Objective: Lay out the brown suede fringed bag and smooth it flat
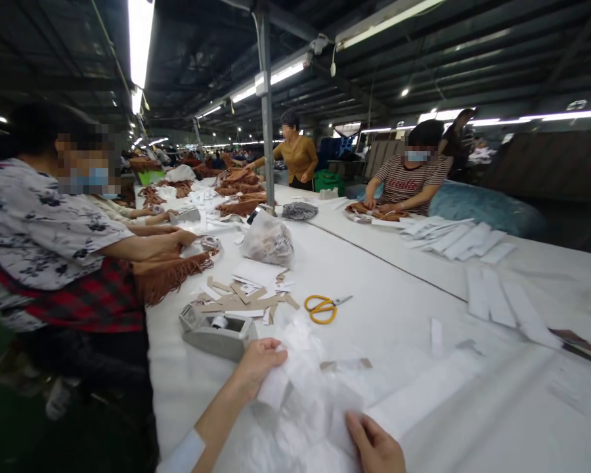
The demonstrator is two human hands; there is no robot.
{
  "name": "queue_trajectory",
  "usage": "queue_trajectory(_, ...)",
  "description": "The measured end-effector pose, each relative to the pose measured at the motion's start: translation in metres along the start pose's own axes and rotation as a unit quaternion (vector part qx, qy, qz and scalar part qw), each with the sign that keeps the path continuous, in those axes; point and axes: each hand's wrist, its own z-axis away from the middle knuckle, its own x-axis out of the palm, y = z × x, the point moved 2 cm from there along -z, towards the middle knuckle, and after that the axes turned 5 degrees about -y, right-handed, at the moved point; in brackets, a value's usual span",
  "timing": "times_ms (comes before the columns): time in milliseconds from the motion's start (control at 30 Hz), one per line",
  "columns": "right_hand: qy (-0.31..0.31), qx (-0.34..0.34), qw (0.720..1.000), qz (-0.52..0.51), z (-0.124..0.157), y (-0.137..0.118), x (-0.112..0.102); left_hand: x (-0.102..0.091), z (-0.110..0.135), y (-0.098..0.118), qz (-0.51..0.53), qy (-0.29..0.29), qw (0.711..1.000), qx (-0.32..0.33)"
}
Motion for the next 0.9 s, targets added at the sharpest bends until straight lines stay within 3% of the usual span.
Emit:
queue_trajectory(133, -0.118, -0.003, 0.983, -0.143, 0.005, -0.033, 0.005, 0.010, 0.009, -0.014, -0.056, -0.021, 0.998, -0.031)
queue_trajectory(200, -0.187, -0.044, 0.973, -0.128, 0.006, -0.043, 0.014, 0.018, 0.011, -0.020, -0.072, -0.038, 0.996, -0.039)
queue_trajectory(267, -0.217, -0.062, 0.970, -0.090, 0.005, -0.041, 0.024, 0.025, 0.014, -0.025, -0.080, -0.051, 0.995, -0.044)
queue_trajectory(367, -0.157, -0.022, 0.984, -0.075, 0.000, -0.020, 0.033, 0.032, 0.022, -0.030, -0.030, -0.069, 0.996, -0.048)
queue_trajectory(467, -0.087, 0.020, 0.992, -0.092, -0.001, 0.002, 0.033, 0.038, 0.036, -0.034, 0.088, -0.151, 0.983, -0.063)
queue_trajectory(533, -0.056, 0.039, 0.992, -0.107, 0.002, 0.007, 0.028, 0.039, 0.045, -0.039, 0.120, -0.173, 0.975, -0.073)
queue_trajectory(700, -0.005, 0.065, 0.980, -0.188, 0.017, -0.008, 0.019, 0.033, 0.053, -0.056, 0.117, -0.061, 0.990, -0.051)
queue_trajectory(900, -0.029, 0.064, 0.973, -0.220, 0.035, -0.028, 0.031, 0.044, 0.058, -0.064, 0.167, -0.048, 0.984, -0.037)
